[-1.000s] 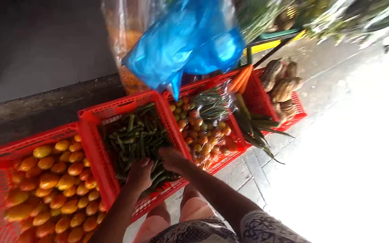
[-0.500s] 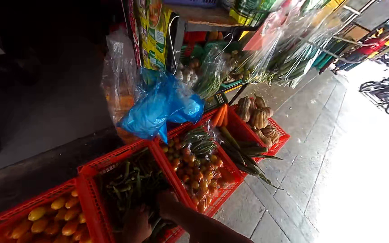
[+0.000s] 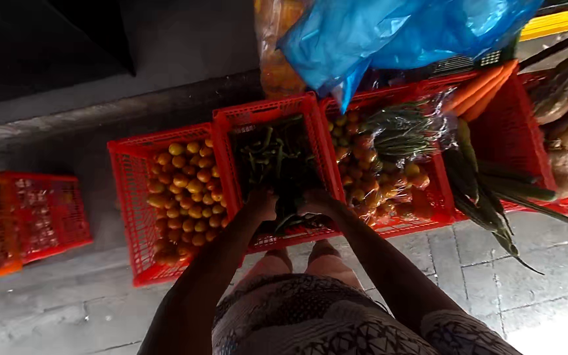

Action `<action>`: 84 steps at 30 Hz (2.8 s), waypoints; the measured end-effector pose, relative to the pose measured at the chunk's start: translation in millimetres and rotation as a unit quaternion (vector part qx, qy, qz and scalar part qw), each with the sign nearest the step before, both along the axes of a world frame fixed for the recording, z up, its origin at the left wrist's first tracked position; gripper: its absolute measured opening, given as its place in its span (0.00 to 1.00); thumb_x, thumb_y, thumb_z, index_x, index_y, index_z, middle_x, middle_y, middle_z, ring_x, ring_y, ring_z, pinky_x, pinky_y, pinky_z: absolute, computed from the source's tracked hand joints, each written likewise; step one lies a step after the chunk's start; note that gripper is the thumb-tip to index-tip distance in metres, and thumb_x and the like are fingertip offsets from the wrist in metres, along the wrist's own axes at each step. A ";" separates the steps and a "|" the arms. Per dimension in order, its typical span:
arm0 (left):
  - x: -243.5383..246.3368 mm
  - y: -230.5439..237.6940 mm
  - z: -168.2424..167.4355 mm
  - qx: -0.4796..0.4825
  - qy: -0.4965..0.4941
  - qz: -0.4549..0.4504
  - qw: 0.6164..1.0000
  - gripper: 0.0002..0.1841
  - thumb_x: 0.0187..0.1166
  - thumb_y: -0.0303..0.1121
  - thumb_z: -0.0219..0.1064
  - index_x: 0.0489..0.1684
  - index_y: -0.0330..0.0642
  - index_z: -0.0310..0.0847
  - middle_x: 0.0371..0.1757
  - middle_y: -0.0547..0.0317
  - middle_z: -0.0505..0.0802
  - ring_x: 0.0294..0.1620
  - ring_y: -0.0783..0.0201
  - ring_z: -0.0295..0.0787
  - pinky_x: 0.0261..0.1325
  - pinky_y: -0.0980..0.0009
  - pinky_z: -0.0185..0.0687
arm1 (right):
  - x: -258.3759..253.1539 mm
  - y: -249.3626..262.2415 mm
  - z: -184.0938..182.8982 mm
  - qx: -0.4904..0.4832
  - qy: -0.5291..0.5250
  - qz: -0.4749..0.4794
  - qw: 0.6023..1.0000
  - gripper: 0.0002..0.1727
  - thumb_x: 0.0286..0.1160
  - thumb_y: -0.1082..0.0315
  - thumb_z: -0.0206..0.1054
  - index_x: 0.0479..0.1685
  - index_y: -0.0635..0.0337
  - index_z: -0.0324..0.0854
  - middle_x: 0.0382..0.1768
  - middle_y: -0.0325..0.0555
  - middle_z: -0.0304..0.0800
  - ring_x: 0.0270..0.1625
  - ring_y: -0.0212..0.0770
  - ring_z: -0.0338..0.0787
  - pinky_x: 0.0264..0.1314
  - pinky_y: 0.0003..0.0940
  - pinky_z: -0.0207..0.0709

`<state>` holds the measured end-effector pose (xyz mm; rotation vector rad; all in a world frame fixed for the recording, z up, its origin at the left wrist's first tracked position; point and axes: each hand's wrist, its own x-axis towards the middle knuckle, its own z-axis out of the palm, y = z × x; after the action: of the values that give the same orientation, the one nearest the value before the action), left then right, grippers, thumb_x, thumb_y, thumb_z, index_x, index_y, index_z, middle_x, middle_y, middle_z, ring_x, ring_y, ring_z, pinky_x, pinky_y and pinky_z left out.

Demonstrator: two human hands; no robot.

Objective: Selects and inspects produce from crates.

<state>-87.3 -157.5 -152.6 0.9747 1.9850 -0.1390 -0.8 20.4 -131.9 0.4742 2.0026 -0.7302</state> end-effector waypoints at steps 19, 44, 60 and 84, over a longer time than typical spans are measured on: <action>20.7 25.4 12.0 -0.027 0.003 0.172 0.985 0.33 0.85 0.58 0.58 0.74 0.38 0.78 0.72 0.37 0.86 0.77 0.38 0.78 0.80 0.31 0.61 | -10.3 -36.7 8.3 0.040 0.032 -0.098 0.994 0.34 0.69 0.56 0.76 0.75 0.62 0.78 0.74 0.66 0.80 0.74 0.69 0.81 0.68 0.74 0.75; 7.1 -17.2 66.7 0.468 -0.281 0.548 0.634 0.24 0.74 0.21 0.72 0.71 0.33 0.78 0.61 0.46 0.92 0.57 0.55 0.92 0.62 0.57 0.91 | 30.2 -5.9 15.0 -0.467 0.213 -0.447 0.732 0.37 0.56 0.59 0.85 0.67 0.63 0.75 0.47 0.48 0.92 0.49 0.43 0.93 0.59 0.42 0.89; 15.1 -28.4 36.6 0.446 -0.016 0.498 0.743 0.22 0.86 0.34 0.65 0.77 0.39 0.76 0.84 0.45 0.76 0.84 0.49 0.72 0.83 0.49 0.69 | 37.2 -18.5 4.3 -0.579 0.174 -0.465 0.647 0.41 0.50 0.62 0.90 0.71 0.53 0.78 0.47 0.48 0.92 0.48 0.45 0.94 0.60 0.48 0.89; 82.2 -9.1 7.8 0.444 -0.485 0.682 0.321 0.29 0.86 0.63 0.44 0.73 0.63 0.80 0.53 0.62 0.93 0.37 0.69 0.88 0.35 0.72 0.84 | -1.8 -7.1 74.1 -0.229 0.068 -0.129 0.962 0.19 0.95 0.58 0.52 0.70 0.60 0.78 0.56 0.56 0.91 0.47 0.49 0.97 0.49 0.46 0.92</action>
<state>-5.1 -166.5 -144.8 -0.4926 0.8468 2.1119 -2.7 13.3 -57.8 0.4187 1.8304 -1.3817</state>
